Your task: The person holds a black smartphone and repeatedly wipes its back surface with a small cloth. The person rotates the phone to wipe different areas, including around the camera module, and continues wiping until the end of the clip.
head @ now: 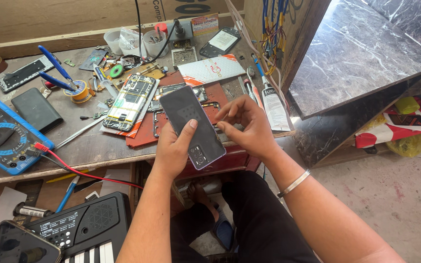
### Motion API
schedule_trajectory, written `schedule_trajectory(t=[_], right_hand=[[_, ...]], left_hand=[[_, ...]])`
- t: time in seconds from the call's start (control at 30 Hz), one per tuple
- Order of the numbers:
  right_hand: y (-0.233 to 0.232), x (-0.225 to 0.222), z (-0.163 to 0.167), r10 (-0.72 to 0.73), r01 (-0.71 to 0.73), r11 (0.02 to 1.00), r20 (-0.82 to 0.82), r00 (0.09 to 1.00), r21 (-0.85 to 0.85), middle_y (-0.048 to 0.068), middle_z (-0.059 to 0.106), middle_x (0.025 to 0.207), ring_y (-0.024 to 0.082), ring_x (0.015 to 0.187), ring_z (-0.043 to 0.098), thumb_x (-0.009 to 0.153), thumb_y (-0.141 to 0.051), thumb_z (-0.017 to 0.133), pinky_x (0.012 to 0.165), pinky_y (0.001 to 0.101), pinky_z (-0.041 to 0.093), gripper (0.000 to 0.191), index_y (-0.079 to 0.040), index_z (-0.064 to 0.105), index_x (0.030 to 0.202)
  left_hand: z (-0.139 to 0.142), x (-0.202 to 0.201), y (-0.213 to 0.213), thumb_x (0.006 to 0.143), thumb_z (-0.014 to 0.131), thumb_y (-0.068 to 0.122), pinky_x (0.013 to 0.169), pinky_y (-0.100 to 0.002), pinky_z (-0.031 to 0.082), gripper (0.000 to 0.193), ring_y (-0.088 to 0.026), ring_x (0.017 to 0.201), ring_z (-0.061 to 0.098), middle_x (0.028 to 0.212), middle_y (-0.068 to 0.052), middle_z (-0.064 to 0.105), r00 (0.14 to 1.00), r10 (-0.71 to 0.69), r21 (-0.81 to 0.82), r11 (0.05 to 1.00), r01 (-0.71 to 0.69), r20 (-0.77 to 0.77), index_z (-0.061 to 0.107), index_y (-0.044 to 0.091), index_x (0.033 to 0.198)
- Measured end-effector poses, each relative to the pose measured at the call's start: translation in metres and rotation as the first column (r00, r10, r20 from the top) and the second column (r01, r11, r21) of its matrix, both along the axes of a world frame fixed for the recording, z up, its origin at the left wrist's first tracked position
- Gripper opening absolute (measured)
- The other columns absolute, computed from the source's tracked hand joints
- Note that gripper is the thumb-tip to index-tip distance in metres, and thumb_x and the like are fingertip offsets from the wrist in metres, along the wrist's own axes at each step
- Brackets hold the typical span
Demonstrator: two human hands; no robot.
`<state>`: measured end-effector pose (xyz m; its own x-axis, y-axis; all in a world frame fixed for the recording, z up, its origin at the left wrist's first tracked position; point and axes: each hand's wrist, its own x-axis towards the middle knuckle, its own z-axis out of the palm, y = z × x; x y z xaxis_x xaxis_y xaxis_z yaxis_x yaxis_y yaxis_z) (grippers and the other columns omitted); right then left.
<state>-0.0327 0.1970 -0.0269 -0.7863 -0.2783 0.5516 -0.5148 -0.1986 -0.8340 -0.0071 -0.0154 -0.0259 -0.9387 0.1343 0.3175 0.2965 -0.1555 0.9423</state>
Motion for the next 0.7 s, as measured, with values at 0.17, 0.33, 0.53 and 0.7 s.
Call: schedule_trajectory(t=[0.17, 0.33, 0.53, 0.7], right_hand=[[-0.0015, -0.0017, -0.0056, -0.031, 0.018, 0.991, 0.094, 0.995, 0.132, 0.009, 0.073, 0.095, 0.009, 0.086, 0.069, 0.092, 0.005, 0.072, 0.076, 0.0249, 0.057, 0.025, -0.007, 0.051, 0.093], [0.0019, -0.0009, -0.0063, 0.073, -0.075, 0.997, 0.144, 0.987, 0.008, 0.009, 0.074, 0.101, 0.008, 0.088, 0.068, 0.095, 0.004, 0.067, 0.081, 0.0248, 0.059, 0.021, -0.007, 0.049, 0.094], [0.0026, -0.0005, -0.0035, 0.116, -0.121, 0.993, 0.202, 0.972, 0.009, 0.011, 0.074, 0.099, 0.009, 0.088, 0.069, 0.091, 0.006, 0.069, 0.078, 0.0263, 0.061, 0.026, -0.007, 0.047, 0.090], [0.0028, -0.0027, -0.0066, 0.101, -0.111, 0.993, 0.176, 0.979, 0.048, 0.011, 0.073, 0.098, 0.009, 0.087, 0.066, 0.093, 0.007, 0.071, 0.076, 0.0253, 0.058, 0.029, -0.007, 0.046, 0.088]], left_hand=[[0.0011, 0.0004, 0.0003, 0.105, 0.058, 0.024, 0.075, -0.027, 0.054, 0.026, -0.009, 0.086, 0.067, 0.097, -0.005, 0.075, 0.999, -0.043, 0.026, 0.999, 0.043, -0.001, 0.069, 0.001, 0.107], [0.0001, 0.0006, 0.0008, 0.105, 0.058, 0.023, 0.076, -0.026, 0.053, 0.025, -0.008, 0.086, 0.065, 0.098, -0.004, 0.074, 0.999, 0.009, -0.030, 0.999, -0.011, -0.035, 0.069, 0.001, 0.107], [-0.0003, -0.0005, 0.0015, 0.105, 0.059, 0.024, 0.075, -0.026, 0.053, 0.024, -0.008, 0.085, 0.065, 0.097, -0.003, 0.073, 0.999, 0.037, -0.048, 0.998, -0.038, -0.022, 0.068, 0.002, 0.107], [-0.0006, -0.0006, 0.0014, 0.105, 0.059, 0.023, 0.076, -0.026, 0.053, 0.024, -0.008, 0.086, 0.064, 0.098, -0.003, 0.073, 0.999, 0.039, -0.058, 0.997, -0.041, -0.030, 0.068, 0.002, 0.109]])
